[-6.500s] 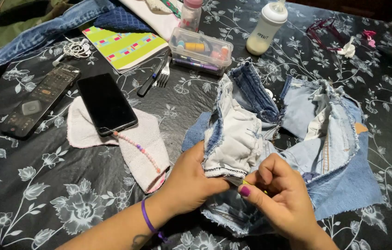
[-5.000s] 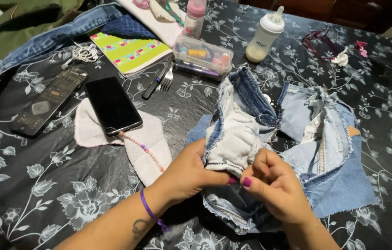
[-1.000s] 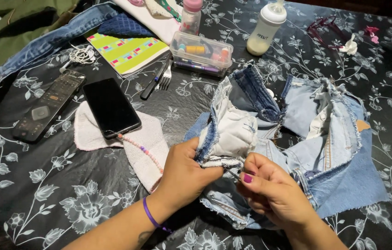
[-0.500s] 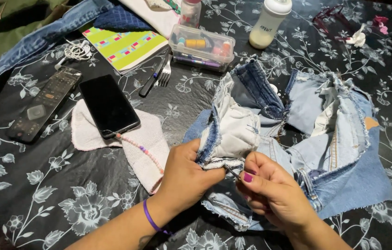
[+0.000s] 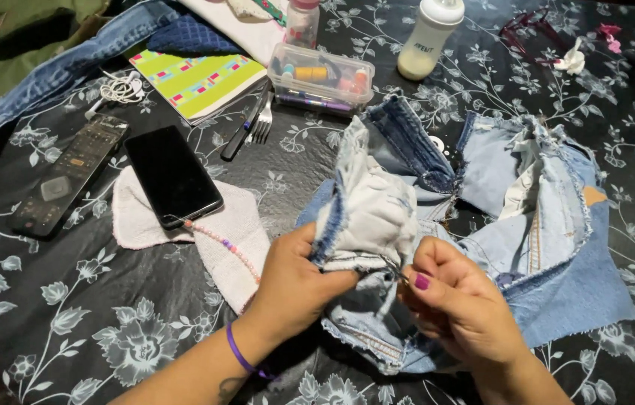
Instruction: Using a small tool to remove stitching from the pocket area of denim shorts.
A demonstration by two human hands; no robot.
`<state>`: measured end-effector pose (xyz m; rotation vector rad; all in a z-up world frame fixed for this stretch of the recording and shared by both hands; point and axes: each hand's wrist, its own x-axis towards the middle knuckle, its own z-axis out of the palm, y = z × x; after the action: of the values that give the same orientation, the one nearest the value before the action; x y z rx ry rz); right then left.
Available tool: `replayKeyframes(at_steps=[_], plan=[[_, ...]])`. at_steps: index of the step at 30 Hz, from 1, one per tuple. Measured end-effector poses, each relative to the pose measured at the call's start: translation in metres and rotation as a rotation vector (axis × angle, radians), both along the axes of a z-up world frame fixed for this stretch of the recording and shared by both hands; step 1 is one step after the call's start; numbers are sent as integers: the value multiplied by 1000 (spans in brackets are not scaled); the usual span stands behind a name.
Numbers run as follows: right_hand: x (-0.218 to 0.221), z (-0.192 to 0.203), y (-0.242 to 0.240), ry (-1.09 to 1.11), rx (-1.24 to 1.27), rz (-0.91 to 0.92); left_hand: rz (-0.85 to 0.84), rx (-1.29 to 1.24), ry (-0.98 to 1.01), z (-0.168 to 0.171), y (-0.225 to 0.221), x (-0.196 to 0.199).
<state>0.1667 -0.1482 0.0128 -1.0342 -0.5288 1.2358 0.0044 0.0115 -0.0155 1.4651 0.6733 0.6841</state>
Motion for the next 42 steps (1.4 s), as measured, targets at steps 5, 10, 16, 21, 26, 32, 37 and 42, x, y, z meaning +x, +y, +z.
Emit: replayKeyframes(at_steps=[5, 10, 16, 21, 26, 32, 37, 42], plan=[[-4, 16, -6, -770, 12, -73, -14, -32, -33, 0, 1, -2], [-1, 25, -6, -1155, -74, -38, -20, 20, -47, 0, 1, -4], [3, 26, -7, -1166, -123, 10, -30, 146, -18, -4, 3, -6], [4, 24, -8, -1191, -136, 30, -6, 238, 20, -7, 3, -8], [4, 24, -8, -1180, -132, 38, -34, 187, -9, -6, 3, -8], [6, 24, -5, -1181, -98, 68, -74, 150, -65, -6, 3, -8], [4, 23, -2, -1134, -67, 66, -109, 114, -75, -5, 6, -7], [1, 21, -1, -1013, -6, 29, -133, 94, -108, 4, 4, -8]])
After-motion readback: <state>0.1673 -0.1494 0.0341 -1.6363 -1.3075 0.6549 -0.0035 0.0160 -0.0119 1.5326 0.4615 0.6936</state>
